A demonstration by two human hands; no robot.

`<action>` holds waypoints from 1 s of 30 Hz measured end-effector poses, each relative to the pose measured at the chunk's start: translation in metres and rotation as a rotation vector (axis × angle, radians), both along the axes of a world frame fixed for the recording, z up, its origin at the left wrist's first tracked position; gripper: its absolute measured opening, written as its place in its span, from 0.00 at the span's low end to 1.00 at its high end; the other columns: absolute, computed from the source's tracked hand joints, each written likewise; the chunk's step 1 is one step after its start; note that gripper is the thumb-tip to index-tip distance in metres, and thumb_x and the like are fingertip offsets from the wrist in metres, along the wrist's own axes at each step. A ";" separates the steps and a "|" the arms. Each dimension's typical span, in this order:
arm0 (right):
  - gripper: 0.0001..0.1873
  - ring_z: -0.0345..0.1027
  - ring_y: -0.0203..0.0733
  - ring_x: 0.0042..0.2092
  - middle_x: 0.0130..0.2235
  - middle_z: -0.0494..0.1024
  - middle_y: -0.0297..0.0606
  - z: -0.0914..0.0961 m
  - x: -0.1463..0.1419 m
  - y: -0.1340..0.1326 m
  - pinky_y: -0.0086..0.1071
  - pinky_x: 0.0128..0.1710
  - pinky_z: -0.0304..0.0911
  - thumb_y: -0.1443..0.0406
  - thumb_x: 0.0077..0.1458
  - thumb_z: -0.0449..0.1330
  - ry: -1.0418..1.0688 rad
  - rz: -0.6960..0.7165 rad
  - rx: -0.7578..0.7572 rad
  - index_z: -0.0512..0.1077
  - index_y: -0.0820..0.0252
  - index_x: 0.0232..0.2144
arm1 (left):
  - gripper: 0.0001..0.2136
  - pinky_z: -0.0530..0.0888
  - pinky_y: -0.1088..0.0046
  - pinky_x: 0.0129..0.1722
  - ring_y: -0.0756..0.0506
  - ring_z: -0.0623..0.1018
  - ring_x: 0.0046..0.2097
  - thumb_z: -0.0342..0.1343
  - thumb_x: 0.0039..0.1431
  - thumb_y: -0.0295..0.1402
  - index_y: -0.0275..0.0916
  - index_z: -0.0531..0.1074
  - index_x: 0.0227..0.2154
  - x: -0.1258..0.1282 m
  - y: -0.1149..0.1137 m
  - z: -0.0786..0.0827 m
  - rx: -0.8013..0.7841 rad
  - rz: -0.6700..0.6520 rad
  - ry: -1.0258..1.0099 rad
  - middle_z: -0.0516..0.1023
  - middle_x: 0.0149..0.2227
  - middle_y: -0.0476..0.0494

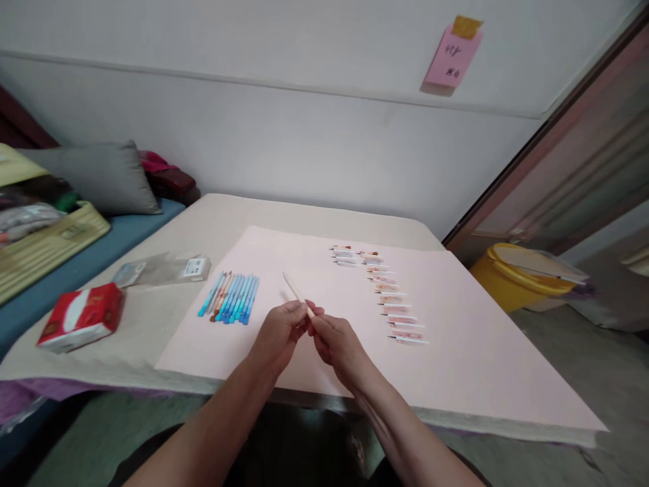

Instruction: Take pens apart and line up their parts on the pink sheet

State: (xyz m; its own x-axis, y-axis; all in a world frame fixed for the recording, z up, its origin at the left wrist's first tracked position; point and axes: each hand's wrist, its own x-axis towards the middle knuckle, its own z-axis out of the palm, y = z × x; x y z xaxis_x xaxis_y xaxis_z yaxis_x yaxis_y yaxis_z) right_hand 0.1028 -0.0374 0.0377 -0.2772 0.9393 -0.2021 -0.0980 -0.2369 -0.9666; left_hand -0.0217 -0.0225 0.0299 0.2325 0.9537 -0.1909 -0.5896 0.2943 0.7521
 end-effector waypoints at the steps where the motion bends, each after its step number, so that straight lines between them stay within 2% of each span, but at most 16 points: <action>1: 0.14 0.43 0.27 0.15 0.11 0.56 0.25 0.000 0.000 0.001 0.24 0.15 0.38 0.59 0.53 0.51 -0.053 -0.002 0.018 0.63 0.60 0.20 | 0.09 0.67 0.72 0.34 0.51 0.70 0.27 0.57 0.51 0.32 0.30 0.74 0.30 0.000 0.000 0.000 0.001 0.012 0.007 0.76 0.31 0.38; 4: 0.15 0.45 0.28 0.16 0.12 0.57 0.26 0.001 -0.002 0.002 0.24 0.16 0.41 0.59 0.53 0.51 -0.144 -0.016 0.046 0.63 0.60 0.19 | 0.08 0.67 0.73 0.33 0.51 0.70 0.27 0.57 0.50 0.32 0.30 0.75 0.28 0.000 -0.003 0.001 0.002 0.045 0.026 0.76 0.30 0.39; 7: 0.16 0.44 0.28 0.16 0.12 0.56 0.26 0.003 -0.003 0.000 0.24 0.16 0.39 0.57 0.53 0.52 -0.127 -0.019 0.035 0.63 0.60 0.19 | 0.08 0.67 0.73 0.32 0.51 0.70 0.27 0.58 0.50 0.32 0.30 0.75 0.27 0.000 -0.005 0.004 0.013 0.051 0.034 0.75 0.28 0.40; 10: 0.15 0.38 0.27 0.15 0.11 0.52 0.24 0.004 -0.002 -0.003 0.25 0.15 0.34 0.58 0.54 0.52 0.049 0.008 -0.041 0.63 0.60 0.21 | 0.08 0.69 0.70 0.37 0.49 0.73 0.30 0.58 0.50 0.32 0.30 0.75 0.29 -0.001 -0.004 0.005 -0.012 0.053 0.002 0.76 0.31 0.39; 13: 0.13 0.34 0.26 0.14 0.11 0.50 0.22 0.005 -0.001 -0.006 0.25 0.14 0.32 0.60 0.54 0.51 0.232 0.071 -0.162 0.63 0.60 0.22 | 0.11 0.70 0.66 0.44 0.43 0.75 0.42 0.56 0.52 0.33 0.32 0.74 0.37 -0.005 -0.001 0.008 -0.071 0.107 -0.105 0.76 0.41 0.34; 16: 0.11 0.34 0.26 0.13 0.11 0.50 0.22 0.009 0.000 -0.009 0.25 0.14 0.32 0.61 0.53 0.51 0.276 0.105 -0.216 0.64 0.61 0.23 | 0.10 0.70 0.65 0.46 0.42 0.75 0.45 0.55 0.54 0.31 0.32 0.73 0.37 -0.010 0.003 0.010 -0.064 0.160 -0.158 0.76 0.42 0.34; 20: 0.14 0.37 0.26 0.13 0.10 0.52 0.23 0.011 0.000 -0.011 0.25 0.14 0.33 0.59 0.54 0.51 0.134 0.086 -0.114 0.64 0.62 0.23 | 0.04 0.72 0.72 0.39 0.47 0.76 0.38 0.58 0.51 0.29 0.33 0.72 0.30 -0.014 0.006 0.009 -0.081 0.242 -0.120 0.76 0.31 0.42; 25: 0.14 0.47 0.27 0.16 0.13 0.59 0.26 0.010 0.000 -0.010 0.24 0.16 0.40 0.59 0.54 0.51 -0.234 0.065 0.054 0.65 0.62 0.22 | 0.08 0.71 0.78 0.32 0.51 0.74 0.31 0.62 0.47 0.32 0.33 0.69 0.24 -0.014 0.006 0.006 -0.124 0.274 -0.022 0.73 0.25 0.46; 27: 0.14 0.46 0.27 0.15 0.13 0.59 0.26 0.009 0.001 -0.008 0.24 0.16 0.41 0.59 0.54 0.51 -0.239 0.058 0.042 0.65 0.62 0.22 | 0.08 0.71 0.76 0.34 0.50 0.75 0.34 0.61 0.48 0.33 0.34 0.71 0.28 -0.014 0.005 0.008 -0.130 0.255 -0.014 0.75 0.30 0.43; 30: 0.14 0.41 0.27 0.14 0.11 0.55 0.24 0.008 0.004 -0.006 0.25 0.14 0.36 0.58 0.53 0.52 -0.093 0.040 -0.032 0.64 0.61 0.22 | 0.11 0.72 0.69 0.42 0.44 0.75 0.44 0.58 0.51 0.30 0.34 0.71 0.38 -0.016 0.006 0.010 -0.121 0.182 -0.095 0.75 0.42 0.36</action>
State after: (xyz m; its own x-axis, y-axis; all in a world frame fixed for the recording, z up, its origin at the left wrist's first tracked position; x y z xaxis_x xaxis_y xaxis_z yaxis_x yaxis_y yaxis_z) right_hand 0.1068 -0.0438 0.0462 -0.2926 0.9205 -0.2589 0.0020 -0.2701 -0.9628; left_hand -0.0374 -0.0168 0.0404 0.0813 0.9530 -0.2919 -0.7076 0.2614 0.6565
